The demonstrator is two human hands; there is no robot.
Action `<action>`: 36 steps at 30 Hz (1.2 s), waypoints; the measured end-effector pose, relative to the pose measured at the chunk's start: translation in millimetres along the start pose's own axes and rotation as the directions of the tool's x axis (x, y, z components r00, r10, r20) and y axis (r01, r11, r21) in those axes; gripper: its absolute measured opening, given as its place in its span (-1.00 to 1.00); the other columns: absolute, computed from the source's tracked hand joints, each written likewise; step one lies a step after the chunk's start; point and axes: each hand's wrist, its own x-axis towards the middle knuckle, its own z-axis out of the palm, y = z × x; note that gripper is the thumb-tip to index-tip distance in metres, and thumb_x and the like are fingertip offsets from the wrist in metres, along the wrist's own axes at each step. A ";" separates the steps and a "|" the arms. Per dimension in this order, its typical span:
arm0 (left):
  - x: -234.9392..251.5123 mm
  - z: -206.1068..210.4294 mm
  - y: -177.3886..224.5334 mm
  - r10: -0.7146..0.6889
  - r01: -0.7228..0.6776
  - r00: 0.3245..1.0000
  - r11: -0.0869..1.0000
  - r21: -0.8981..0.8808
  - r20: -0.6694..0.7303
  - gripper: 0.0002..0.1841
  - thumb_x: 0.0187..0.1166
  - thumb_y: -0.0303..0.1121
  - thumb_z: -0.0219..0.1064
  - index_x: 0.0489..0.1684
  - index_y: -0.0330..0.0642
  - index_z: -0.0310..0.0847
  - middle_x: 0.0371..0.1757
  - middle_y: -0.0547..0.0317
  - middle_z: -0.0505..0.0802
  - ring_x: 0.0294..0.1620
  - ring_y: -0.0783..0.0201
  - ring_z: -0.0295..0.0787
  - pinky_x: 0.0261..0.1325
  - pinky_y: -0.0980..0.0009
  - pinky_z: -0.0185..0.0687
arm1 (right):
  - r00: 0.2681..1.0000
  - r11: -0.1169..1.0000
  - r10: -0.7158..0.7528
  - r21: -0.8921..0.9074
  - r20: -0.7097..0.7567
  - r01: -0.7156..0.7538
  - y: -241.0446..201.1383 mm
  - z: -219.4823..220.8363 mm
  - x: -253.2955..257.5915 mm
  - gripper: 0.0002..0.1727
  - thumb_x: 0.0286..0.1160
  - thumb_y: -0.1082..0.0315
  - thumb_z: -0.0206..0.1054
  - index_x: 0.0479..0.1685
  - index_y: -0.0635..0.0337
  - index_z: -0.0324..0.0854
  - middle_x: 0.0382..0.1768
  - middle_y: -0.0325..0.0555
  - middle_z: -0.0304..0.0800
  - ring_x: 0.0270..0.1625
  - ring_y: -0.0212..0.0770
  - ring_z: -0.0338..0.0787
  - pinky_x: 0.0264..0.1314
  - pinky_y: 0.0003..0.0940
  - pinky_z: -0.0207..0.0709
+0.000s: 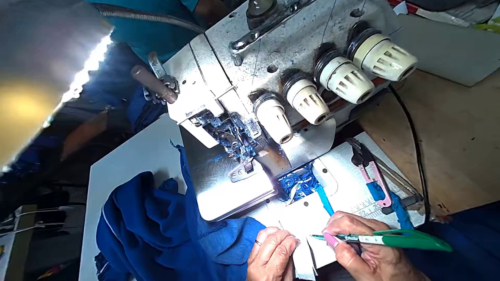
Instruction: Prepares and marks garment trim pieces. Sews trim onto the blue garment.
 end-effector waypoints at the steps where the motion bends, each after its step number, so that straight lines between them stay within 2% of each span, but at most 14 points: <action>1: -0.3 0.0 -0.3 0.000 0.000 1.000 1.000 -0.003 -0.003 -0.92 0.53 -0.49 0.33 -0.28 -0.17 0.76 -0.12 0.19 0.88 0.14 0.36 0.76 0.40 0.57 0.53 | 1.000 1.000 0.010 0.016 -0.002 -0.010 0.2 -0.5 -0.5 -0.82 0.62 0.25 0.20 -0.22 0.16 0.58 -0.38 -0.21 0.66 -0.31 -0.61 0.65 -0.24 -0.83 0.49; 7: 0.6 -0.3 0.5 -0.011 0.011 1.000 1.000 -0.026 -0.016 -0.92 0.52 -0.50 0.35 -0.29 -0.17 0.78 -0.13 0.20 0.90 0.12 0.38 0.78 0.38 0.57 0.57 | 1.000 0.998 0.020 0.051 0.016 -0.021 -2.8 2.4 1.0 -0.84 0.61 0.27 0.22 -0.24 0.17 0.58 -0.38 -0.20 0.69 -0.33 -0.62 0.65 -0.28 -0.84 0.48; 13: 1.0 -0.4 0.9 -0.022 0.022 1.000 0.999 -0.026 -0.014 -0.91 0.52 -0.50 0.34 -0.31 -0.17 0.78 -0.14 0.21 0.90 0.11 0.38 0.79 0.36 0.57 0.58 | 0.999 1.000 -0.017 -0.003 0.028 0.017 1.1 6.1 -2.0 -0.81 0.60 0.23 0.23 -0.30 0.13 0.61 -0.45 -0.21 0.67 -0.40 -0.56 0.63 -0.36 -0.78 0.44; 16: 0.9 -0.5 0.4 -0.027 0.026 1.000 0.999 -0.030 -0.012 -0.91 0.52 -0.51 0.33 -0.31 -0.17 0.77 -0.13 0.21 0.91 0.12 0.38 0.79 0.37 0.56 0.59 | 0.999 0.998 -0.038 -0.054 0.022 0.040 0.7 6.4 -1.4 -0.81 0.60 0.24 0.21 -0.32 0.12 0.57 -0.48 -0.20 0.61 -0.44 -0.54 0.58 -0.41 -0.77 0.40; 20: 0.5 -1.0 0.7 -0.033 0.033 0.999 0.999 -0.014 -0.009 -0.90 0.53 -0.50 0.32 -0.30 -0.15 0.77 -0.12 0.22 0.92 0.11 0.39 0.80 0.36 0.56 0.60 | 0.999 0.997 -0.048 -0.055 -0.024 0.047 -0.2 3.5 -1.2 -0.83 0.61 0.25 0.18 -0.28 0.13 0.53 -0.44 -0.19 0.59 -0.38 -0.52 0.61 -0.32 -0.78 0.45; 25: 0.9 -0.6 -0.2 -0.031 0.031 0.999 0.999 -0.021 -0.012 -0.90 0.52 -0.50 0.33 -0.30 -0.15 0.77 -0.12 0.24 0.92 0.11 0.40 0.80 0.36 0.56 0.59 | 1.000 0.998 0.002 0.061 -0.023 0.000 -1.1 2.1 -2.5 -0.85 0.63 0.27 0.20 -0.19 0.15 0.56 -0.36 -0.20 0.66 -0.28 -0.57 0.66 -0.23 -0.81 0.51; 30: 1.6 -0.6 -0.1 -0.033 0.032 0.999 0.999 -0.025 -0.008 -0.91 0.52 -0.50 0.33 -0.30 -0.15 0.76 -0.12 0.24 0.91 0.10 0.40 0.80 0.35 0.57 0.59 | 1.000 0.999 -0.023 -0.032 0.002 0.023 0.6 8.1 -3.3 -0.82 0.59 0.24 0.23 -0.32 0.12 0.60 -0.46 -0.21 0.67 -0.40 -0.52 0.64 -0.37 -0.74 0.45; 32: 1.1 -0.5 -0.2 -0.023 0.023 1.000 0.999 -0.024 -0.007 -0.91 0.53 -0.50 0.32 -0.30 -0.15 0.76 -0.12 0.24 0.91 0.10 0.40 0.79 0.35 0.57 0.59 | 0.999 0.996 -0.053 -0.071 -0.005 0.053 1.4 8.5 -3.5 -0.82 0.59 0.25 0.21 -0.33 0.11 0.57 -0.48 -0.20 0.64 -0.40 -0.51 0.64 -0.37 -0.74 0.45; 36: -0.1 0.3 -0.7 -0.009 0.009 1.000 1.000 -0.023 -0.021 -0.91 0.53 -0.50 0.33 -0.29 -0.15 0.76 -0.12 0.23 0.90 0.11 0.39 0.79 0.36 0.55 0.60 | 0.997 0.996 -0.066 -0.061 -0.046 0.063 0.5 3.1 -2.0 -0.84 0.63 0.25 0.19 -0.24 0.13 0.54 -0.41 -0.19 0.61 -0.34 -0.52 0.64 -0.29 -0.78 0.49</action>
